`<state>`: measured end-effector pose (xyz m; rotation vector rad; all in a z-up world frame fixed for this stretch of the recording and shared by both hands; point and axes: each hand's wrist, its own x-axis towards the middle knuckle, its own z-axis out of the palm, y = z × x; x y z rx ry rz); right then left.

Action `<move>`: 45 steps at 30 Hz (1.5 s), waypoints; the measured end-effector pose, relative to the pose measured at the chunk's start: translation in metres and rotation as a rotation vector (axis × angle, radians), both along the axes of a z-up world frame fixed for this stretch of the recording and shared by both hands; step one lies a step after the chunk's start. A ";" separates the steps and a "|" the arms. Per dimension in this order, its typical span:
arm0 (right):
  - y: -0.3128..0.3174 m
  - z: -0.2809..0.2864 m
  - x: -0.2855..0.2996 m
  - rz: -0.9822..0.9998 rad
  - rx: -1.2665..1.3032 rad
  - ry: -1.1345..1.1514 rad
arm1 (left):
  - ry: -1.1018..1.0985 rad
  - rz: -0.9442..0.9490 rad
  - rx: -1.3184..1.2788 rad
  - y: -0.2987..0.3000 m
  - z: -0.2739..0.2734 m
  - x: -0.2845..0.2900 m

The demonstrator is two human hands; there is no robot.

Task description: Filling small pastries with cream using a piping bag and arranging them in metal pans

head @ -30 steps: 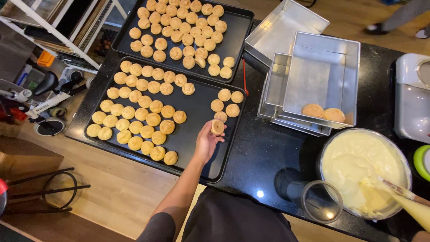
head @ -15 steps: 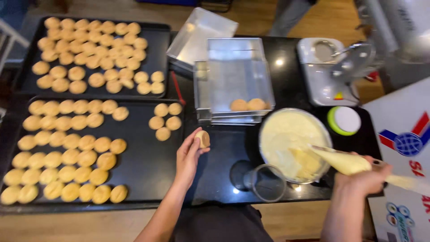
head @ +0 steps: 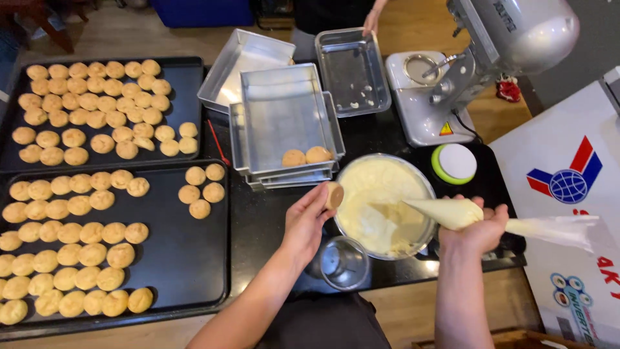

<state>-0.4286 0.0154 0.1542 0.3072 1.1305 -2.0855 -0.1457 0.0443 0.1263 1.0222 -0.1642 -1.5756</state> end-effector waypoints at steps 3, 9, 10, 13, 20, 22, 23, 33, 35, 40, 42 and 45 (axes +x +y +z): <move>0.000 0.009 0.002 0.070 0.036 0.049 | 0.053 -0.001 -0.014 -0.009 -0.014 -0.031; 0.008 0.028 0.010 0.110 -0.086 0.011 | 0.066 -0.023 0.072 -0.013 -0.006 -0.077; 0.008 0.026 0.009 0.103 -0.109 -0.004 | 0.055 -0.024 0.080 -0.012 -0.003 -0.081; 0.010 0.022 0.007 0.107 -0.137 -0.018 | 0.031 -0.027 0.099 -0.009 0.008 -0.095; 0.011 0.023 0.014 0.091 -0.150 0.014 | -0.036 -0.025 0.084 -0.007 0.004 -0.117; 0.012 0.030 0.019 0.087 -0.147 0.030 | -0.053 -0.021 0.091 -0.005 0.012 -0.119; 0.013 0.034 0.022 0.081 -0.145 0.047 | -0.067 -0.019 0.096 -0.004 0.016 -0.120; 0.008 0.035 0.033 0.078 -0.194 0.214 | -0.102 0.017 0.103 0.002 0.016 -0.121; 0.004 0.032 0.032 0.077 -0.209 0.244 | -0.106 0.027 0.103 0.001 0.014 -0.121; 0.001 0.029 0.033 0.100 -0.227 0.246 | -0.091 0.043 0.110 0.002 0.021 -0.120; -0.001 0.027 0.032 0.097 -0.236 0.244 | -0.084 0.042 0.118 0.001 0.018 -0.120; -0.004 0.023 0.031 0.095 -0.223 0.258 | -0.084 0.045 0.108 -0.002 0.012 -0.120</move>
